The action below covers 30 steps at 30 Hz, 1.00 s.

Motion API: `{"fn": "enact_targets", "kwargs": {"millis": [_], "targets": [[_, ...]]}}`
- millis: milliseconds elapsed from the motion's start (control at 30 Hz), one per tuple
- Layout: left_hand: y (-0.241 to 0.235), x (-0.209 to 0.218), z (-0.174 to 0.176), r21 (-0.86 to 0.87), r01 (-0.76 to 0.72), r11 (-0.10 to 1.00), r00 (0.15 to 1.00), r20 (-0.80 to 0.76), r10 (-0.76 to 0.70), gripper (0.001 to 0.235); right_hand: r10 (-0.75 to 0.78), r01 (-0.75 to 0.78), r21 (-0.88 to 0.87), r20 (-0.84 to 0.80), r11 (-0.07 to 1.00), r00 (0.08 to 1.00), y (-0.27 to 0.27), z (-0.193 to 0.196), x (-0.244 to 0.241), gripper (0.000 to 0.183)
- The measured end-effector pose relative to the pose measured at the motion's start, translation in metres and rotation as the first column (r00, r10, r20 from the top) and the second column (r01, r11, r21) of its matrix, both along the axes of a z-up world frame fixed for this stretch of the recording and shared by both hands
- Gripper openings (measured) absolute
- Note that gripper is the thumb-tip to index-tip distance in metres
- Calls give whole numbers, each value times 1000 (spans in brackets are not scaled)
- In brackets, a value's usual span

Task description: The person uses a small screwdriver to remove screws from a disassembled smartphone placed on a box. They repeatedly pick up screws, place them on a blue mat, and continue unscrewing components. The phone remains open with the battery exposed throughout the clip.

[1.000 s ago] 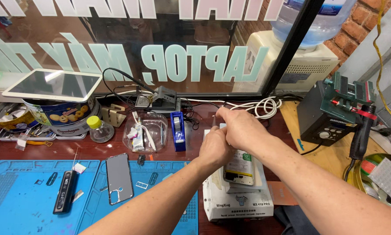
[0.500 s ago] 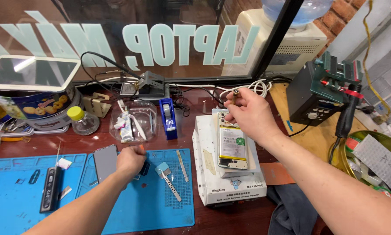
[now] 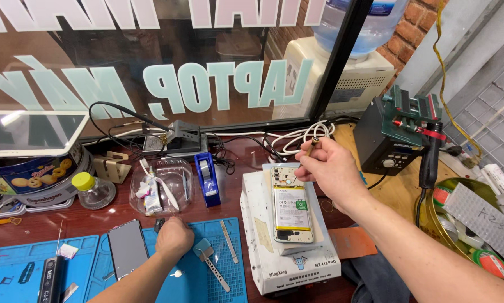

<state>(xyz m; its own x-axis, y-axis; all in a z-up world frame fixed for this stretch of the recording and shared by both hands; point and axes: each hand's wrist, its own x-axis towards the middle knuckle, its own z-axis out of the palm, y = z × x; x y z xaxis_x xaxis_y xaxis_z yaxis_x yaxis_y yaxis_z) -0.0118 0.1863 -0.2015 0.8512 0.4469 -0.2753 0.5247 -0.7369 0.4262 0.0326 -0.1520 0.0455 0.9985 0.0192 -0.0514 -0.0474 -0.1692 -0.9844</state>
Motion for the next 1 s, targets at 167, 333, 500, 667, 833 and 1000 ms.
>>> {"fn": "enact_targets", "kwargs": {"millis": [167,333,500,667,833,1000], "targets": [[-1,1,-1,-10,37,999,999,-35,-37,26,3,-4,-15,-39,1000,999,5,2,-3,12],[-2,-6,16,-50,31,998,999,29,-29,28,5,-5,-14,-25,1000,1000,12,-1,-2,13],[-1,-6,25,-68,36,997,997,70,-31,22,7,-8,-3,-38,1000,999,14,-1,-2,13],[1,-3,19,-114,37,993,997,71,-29,18,5,-4,18,-28,1000,1000,10,0,-3,13],[3,-1,18,-121,61,991,998,30,-58,21,-4,5,26,-18,1000,1000,9,0,-4,11],[-2,-2,26,-51,108,993,994,22,-107,24,2,-1,51,-19,999,1000,4,-1,-7,10]]}}
